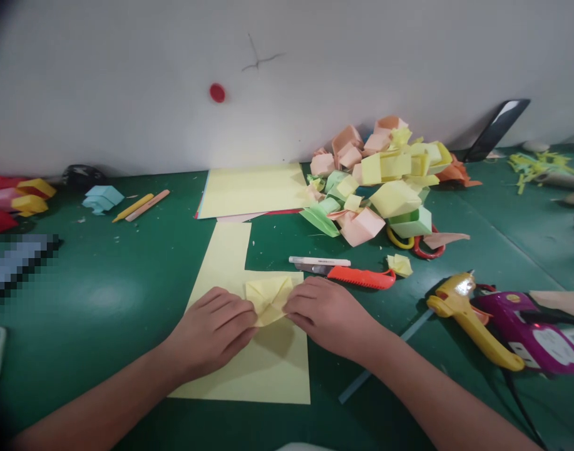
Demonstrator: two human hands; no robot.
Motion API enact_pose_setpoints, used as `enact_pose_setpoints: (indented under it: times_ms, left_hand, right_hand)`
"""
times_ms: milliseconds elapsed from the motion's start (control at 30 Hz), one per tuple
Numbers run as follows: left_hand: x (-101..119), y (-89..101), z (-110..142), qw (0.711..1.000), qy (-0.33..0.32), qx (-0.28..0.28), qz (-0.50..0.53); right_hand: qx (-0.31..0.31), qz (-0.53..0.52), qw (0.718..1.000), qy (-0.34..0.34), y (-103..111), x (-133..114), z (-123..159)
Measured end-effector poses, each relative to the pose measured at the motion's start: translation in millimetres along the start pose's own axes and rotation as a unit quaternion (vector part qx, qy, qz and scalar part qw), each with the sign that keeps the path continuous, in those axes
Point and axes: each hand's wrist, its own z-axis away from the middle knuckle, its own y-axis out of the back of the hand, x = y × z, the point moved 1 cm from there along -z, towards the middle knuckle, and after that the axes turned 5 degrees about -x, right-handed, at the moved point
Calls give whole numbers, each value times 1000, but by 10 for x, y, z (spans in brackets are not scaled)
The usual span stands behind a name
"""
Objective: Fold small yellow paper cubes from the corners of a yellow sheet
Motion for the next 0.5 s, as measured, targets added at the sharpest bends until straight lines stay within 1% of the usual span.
enact_pose_setpoints:
  times_ms: [100,200,300,400,500]
  left_hand:
    - [-9,-18,3,1000,2,-10,12]
    - [-45,-35,4,999,20,-5,50]
    - [-105,-43,-6,989,79,4,122]
    - [-151,-49,-23,976,134,-2,173]
    - [-167,-52,-41,966,164,-9,200]
  right_hand:
    - [5,-6,1000,-14,-2,15,4]
    - [11,-13,998,-57,-6,16,15]
    - [21,-17,994,-106,-19,15,26]
    - [24,-17,989,-145,-37,23,28]
    - [21,-16,987,-156,-42,29,18]
